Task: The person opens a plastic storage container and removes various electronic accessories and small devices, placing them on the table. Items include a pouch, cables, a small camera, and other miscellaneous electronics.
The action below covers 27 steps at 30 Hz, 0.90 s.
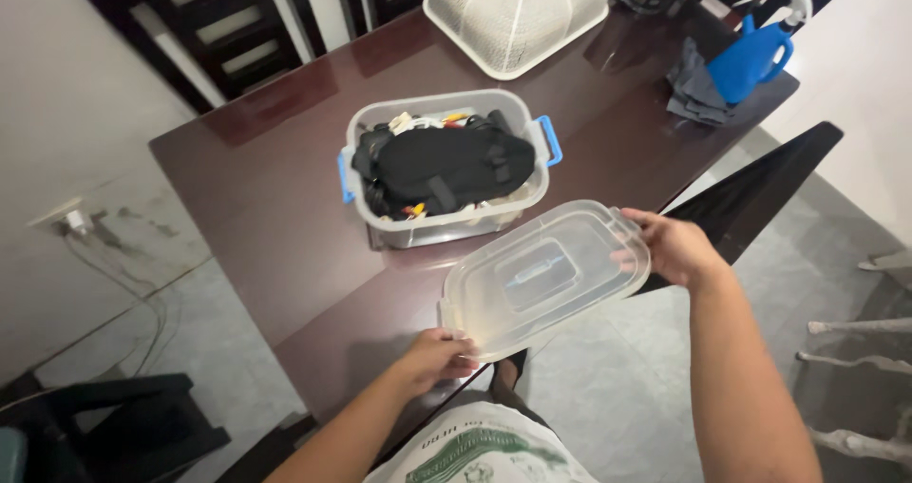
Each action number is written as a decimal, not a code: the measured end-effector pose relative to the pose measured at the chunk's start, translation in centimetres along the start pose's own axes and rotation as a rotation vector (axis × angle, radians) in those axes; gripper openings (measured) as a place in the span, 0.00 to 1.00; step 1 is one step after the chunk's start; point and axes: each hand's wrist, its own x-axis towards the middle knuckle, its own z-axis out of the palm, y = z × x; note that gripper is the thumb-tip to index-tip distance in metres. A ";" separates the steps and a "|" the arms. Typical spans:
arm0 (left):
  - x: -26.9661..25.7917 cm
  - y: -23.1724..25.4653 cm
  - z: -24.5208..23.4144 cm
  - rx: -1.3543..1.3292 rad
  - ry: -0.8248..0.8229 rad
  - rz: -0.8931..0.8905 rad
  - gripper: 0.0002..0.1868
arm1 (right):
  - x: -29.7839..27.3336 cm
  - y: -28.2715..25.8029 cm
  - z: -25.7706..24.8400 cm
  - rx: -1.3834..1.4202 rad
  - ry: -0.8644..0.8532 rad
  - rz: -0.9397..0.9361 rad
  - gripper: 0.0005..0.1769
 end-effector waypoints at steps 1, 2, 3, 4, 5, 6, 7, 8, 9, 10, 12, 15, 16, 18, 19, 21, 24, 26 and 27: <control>0.7 0.4 1.2 0.022 -0.001 0.001 0.14 | 0.9 -0.7 -0.5 -0.099 0.058 -0.013 0.29; 1.3 0.9 2.4 0.045 -0.002 0.001 0.13 | 2.1 -1.3 -1.1 -0.198 0.116 -0.027 0.28; 1.9 1.3 3.6 0.064 -0.003 0.003 0.13 | 3.3 -1.7 -1.9 -0.300 0.173 -0.042 0.27; 2.7 1.9 4.7 0.121 0.010 -0.028 0.14 | 4.6 -1.8 -2.9 -0.433 0.222 -0.042 0.29; 3.7 2.6 5.8 0.177 0.024 -0.058 0.15 | 6.3 -2.0 -4.1 -0.567 0.270 -0.044 0.31; 4.9 3.1 6.8 0.234 0.038 -0.088 0.17 | 8.2 -2.1 -5.3 -0.701 0.318 -0.046 0.33; 6.2 3.3 7.8 0.203 0.008 -0.055 0.17 | 10.5 -2.3 -6.4 -0.900 0.380 -0.052 0.31; 7.8 3.5 8.7 0.172 -0.022 -0.023 0.18 | 12.7 -2.7 -7.5 -1.099 0.443 -0.059 0.29; 9.5 3.6 9.6 0.138 -0.055 0.009 0.18 | 14.5 -3.1 -8.9 -1.301 0.504 -0.066 0.28; 11.3 3.8 10.3 0.135 -0.051 0.013 0.18 | 16.1 -3.4 -10.1 -1.326 0.517 -0.037 0.27; 14.3 3.9 11.7 0.124 -0.043 0.017 0.17 | 18.7 -3.4 -11.7 -1.378 0.537 0.022 0.25; 18.1 4.6 13.9 0.100 0.095 -0.002 0.13 | 22.0 -3.4 -14.1 -1.305 0.576 0.046 0.25; 19.1 4.9 14.2 0.096 0.110 0.029 0.13 | 23.4 -3.3 -15.0 -1.297 0.567 0.060 0.24; 20.8 5.3 14.7 0.086 0.144 0.086 0.12 | 27.0 -2.2 -17.0 -1.285 0.543 0.093 0.23; 21.6 5.5 15.0 0.100 0.157 0.089 0.13 | 28.9 -1.4 -18.2 -1.291 0.505 0.082 0.22; 22.8 6.1 15.5 0.127 0.186 0.096 0.15 | 32.4 0.4 -20.6 -1.301 0.426 0.056 0.21; 22.9 7.1 16.0 0.150 0.174 0.129 0.18 | 35.3 2.3 -21.8 -1.458 0.272 0.080 0.22; 22.0 8.0 16.5 0.261 0.202 0.171 0.20 | 36.3 3.0 -22.0 -1.347 0.263 0.150 0.22; 21.5 8.5 16.6 0.321 0.217 0.195 0.22 | 36.6 3.3 -21.9 -1.297 0.257 0.168 0.23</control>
